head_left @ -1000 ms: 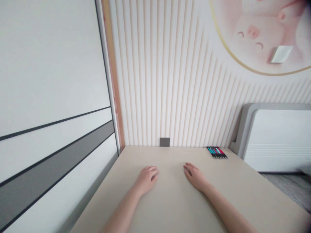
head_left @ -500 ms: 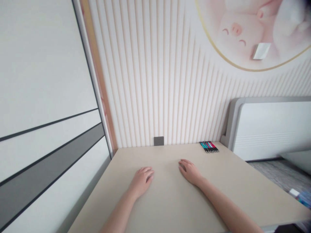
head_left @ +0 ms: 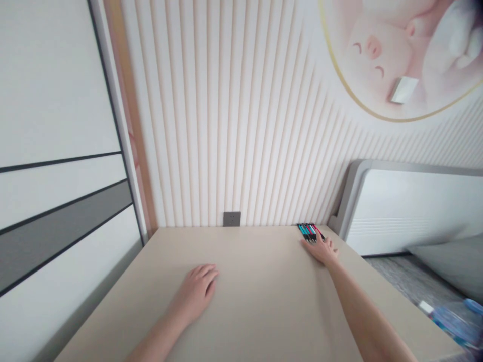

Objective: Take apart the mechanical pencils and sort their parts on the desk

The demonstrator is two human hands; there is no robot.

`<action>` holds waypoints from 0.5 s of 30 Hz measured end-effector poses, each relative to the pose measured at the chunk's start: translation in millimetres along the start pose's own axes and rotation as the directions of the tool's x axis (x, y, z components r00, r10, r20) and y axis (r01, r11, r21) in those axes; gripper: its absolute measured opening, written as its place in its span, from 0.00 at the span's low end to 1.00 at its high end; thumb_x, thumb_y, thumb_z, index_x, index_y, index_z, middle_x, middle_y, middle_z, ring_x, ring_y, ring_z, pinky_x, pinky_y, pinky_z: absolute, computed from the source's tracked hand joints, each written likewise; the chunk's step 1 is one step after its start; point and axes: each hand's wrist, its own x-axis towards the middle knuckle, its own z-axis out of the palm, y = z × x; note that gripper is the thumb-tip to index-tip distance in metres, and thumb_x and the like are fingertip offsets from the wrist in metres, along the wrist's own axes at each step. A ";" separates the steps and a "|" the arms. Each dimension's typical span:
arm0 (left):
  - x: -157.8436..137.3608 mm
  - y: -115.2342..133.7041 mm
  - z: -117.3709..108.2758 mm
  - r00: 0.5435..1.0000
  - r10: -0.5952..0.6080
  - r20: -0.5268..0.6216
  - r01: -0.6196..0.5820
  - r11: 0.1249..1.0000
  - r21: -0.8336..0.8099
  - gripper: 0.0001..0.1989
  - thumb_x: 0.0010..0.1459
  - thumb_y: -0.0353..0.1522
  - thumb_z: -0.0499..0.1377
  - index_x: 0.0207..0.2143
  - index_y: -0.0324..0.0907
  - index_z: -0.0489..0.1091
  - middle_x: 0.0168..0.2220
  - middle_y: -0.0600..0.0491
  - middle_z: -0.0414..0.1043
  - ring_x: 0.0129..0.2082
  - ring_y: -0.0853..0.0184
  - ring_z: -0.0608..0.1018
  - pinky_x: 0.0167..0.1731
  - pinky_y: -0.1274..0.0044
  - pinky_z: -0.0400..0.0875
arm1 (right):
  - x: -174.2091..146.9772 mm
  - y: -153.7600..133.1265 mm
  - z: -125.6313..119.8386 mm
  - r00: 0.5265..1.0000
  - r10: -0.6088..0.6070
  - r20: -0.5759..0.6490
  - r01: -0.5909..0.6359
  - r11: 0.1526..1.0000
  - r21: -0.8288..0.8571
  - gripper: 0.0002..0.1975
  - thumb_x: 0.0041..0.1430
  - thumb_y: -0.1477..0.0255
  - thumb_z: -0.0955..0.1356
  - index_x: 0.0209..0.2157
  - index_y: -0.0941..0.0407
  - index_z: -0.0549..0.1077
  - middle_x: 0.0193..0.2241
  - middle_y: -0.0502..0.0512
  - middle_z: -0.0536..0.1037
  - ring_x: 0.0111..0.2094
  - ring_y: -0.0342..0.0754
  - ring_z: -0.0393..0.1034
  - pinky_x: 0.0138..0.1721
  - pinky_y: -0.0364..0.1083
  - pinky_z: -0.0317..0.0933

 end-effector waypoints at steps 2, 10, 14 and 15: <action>0.4 0.7 1.0 1.000 0.003 -0.005 -0.003 1.000 0.010 0.14 0.61 0.31 0.51 0.46 0.47 0.72 0.50 0.52 0.72 0.51 0.60 0.71 0.53 0.65 0.65 | 12.4 0.1 4.6 1.000 0.023 0.021 -0.024 0.999 0.023 0.52 0.47 0.37 0.58 0.66 0.52 0.44 0.63 0.76 0.51 0.63 0.71 0.46 0.54 0.70 0.39; 0.7 2.7 -0.5 1.000 0.019 -0.015 -0.019 0.999 0.029 0.13 0.61 0.31 0.51 0.45 0.47 0.72 0.49 0.51 0.72 0.51 0.60 0.71 0.52 0.65 0.65 | 54.4 -20.2 13.7 0.992 0.115 0.057 -0.112 0.992 -0.060 0.47 0.47 0.41 0.62 0.62 0.54 0.56 0.58 0.79 0.61 0.58 0.73 0.56 0.50 0.68 0.47; 0.6 4.3 -2.6 1.000 0.014 0.009 -0.014 0.999 0.040 0.13 0.62 0.31 0.50 0.45 0.47 0.72 0.50 0.51 0.72 0.51 0.60 0.71 0.53 0.65 0.66 | 71.6 -14.8 9.5 0.996 0.072 0.051 -0.068 0.995 -0.077 0.39 0.48 0.49 0.65 0.57 0.57 0.64 0.53 0.79 0.67 0.56 0.72 0.60 0.47 0.64 0.56; 0.7 4.4 -2.6 1.000 0.016 0.012 -0.017 0.999 0.043 0.14 0.62 0.31 0.50 0.45 0.47 0.72 0.50 0.51 0.72 0.51 0.60 0.71 0.53 0.65 0.66 | 74.9 -12.1 9.2 0.998 0.042 0.041 -0.039 0.996 -0.077 0.38 0.49 0.50 0.66 0.56 0.59 0.66 0.52 0.80 0.67 0.55 0.73 0.61 0.46 0.64 0.57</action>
